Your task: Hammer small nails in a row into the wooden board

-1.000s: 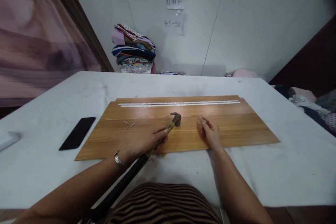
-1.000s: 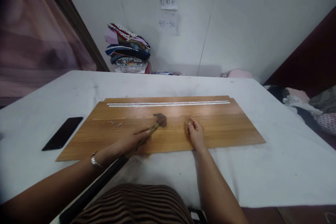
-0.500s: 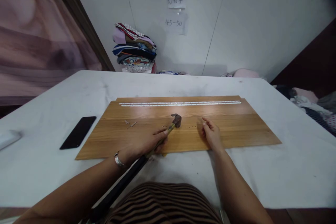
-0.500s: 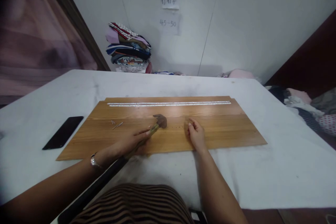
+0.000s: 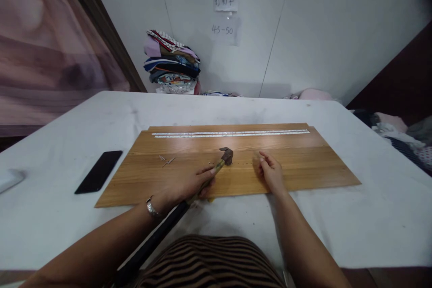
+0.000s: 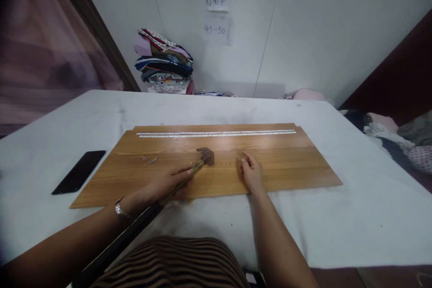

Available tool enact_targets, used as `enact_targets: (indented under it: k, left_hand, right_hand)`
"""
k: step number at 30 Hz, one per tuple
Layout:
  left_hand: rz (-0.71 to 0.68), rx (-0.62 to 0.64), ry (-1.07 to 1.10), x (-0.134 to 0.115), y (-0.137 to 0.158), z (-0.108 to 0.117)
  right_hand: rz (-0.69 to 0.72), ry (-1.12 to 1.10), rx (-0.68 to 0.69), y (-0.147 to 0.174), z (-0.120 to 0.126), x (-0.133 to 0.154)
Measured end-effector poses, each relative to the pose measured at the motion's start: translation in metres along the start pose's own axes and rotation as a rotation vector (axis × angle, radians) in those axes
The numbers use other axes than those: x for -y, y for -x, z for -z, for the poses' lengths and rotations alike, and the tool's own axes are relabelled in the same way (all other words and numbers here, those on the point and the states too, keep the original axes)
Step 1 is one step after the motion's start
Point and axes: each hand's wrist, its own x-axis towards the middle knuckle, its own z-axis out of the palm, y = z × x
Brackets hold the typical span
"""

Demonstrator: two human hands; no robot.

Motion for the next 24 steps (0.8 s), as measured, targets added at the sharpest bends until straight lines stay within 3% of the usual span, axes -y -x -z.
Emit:
enact_targets:
  k: [4, 24]
  left_hand:
    - [0.042, -0.064, 0.016, -0.003, 0.002, -0.001]
    - [0.077, -0.061, 0.046, 0.011, -0.003, 0.004]
  right_hand:
    - [-0.005, -0.013, -0.022, 0.0, 0.0, -0.001]
    - [0.025, -0.031, -0.103, -0.003, 0.001, -0.008]
